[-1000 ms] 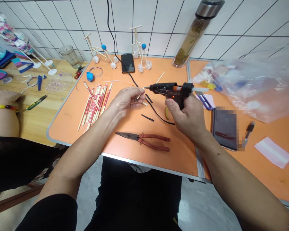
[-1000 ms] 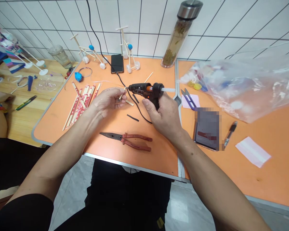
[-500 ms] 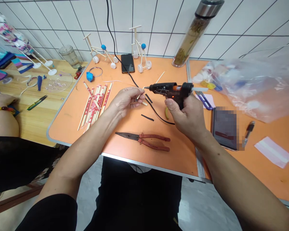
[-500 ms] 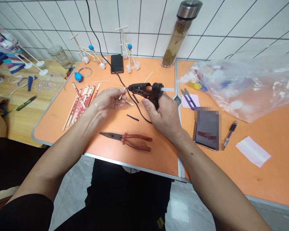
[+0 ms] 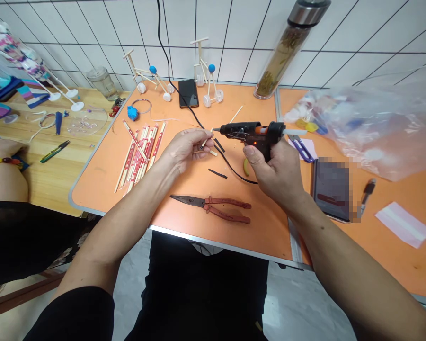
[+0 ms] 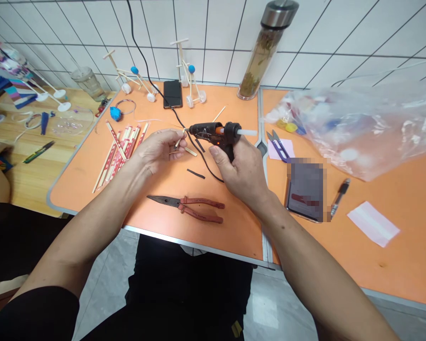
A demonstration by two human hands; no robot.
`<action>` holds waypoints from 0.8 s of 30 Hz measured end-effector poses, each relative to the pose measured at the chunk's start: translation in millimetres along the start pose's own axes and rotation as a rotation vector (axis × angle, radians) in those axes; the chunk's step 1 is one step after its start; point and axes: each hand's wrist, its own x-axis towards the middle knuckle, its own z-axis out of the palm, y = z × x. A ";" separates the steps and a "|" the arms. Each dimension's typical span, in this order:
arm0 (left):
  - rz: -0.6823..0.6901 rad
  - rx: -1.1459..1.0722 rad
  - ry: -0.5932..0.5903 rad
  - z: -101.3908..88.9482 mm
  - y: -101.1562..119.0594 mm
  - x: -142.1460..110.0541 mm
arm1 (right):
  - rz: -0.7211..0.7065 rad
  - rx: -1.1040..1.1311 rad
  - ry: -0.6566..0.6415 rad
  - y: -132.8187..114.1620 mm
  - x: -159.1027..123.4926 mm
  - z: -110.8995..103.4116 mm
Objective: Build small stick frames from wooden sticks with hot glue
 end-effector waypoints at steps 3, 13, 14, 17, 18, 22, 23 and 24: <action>0.004 0.000 -0.002 -0.9 -0.8 1.0 | -0.005 0.001 0.003 0.7 -0.2 0.7; 0.011 -0.004 -0.008 -1.1 -0.9 1.0 | 0.023 -0.070 -0.026 -2.4 -0.9 -1.8; 0.010 -0.003 -0.006 -0.9 -0.7 0.9 | 0.025 -0.074 -0.030 -2.8 -1.0 -2.1; 0.006 -0.003 0.000 -0.3 -0.2 0.5 | 0.036 -0.081 -0.041 -3.4 -1.0 -2.8; 0.005 -0.005 0.001 -0.1 -0.2 0.4 | 0.040 -0.084 -0.043 -3.5 -1.1 -2.9; 0.004 -0.018 -0.002 -0.4 -0.3 0.7 | 0.065 -0.097 -0.041 -4.2 -1.0 -3.8; 0.004 -0.020 -0.004 -0.5 -0.3 0.8 | 0.072 -0.103 -0.040 -4.5 -1.0 -4.1; 0.004 -0.020 -0.006 -0.5 -0.2 1.0 | 0.078 -0.109 -0.039 -4.8 -0.9 -4.3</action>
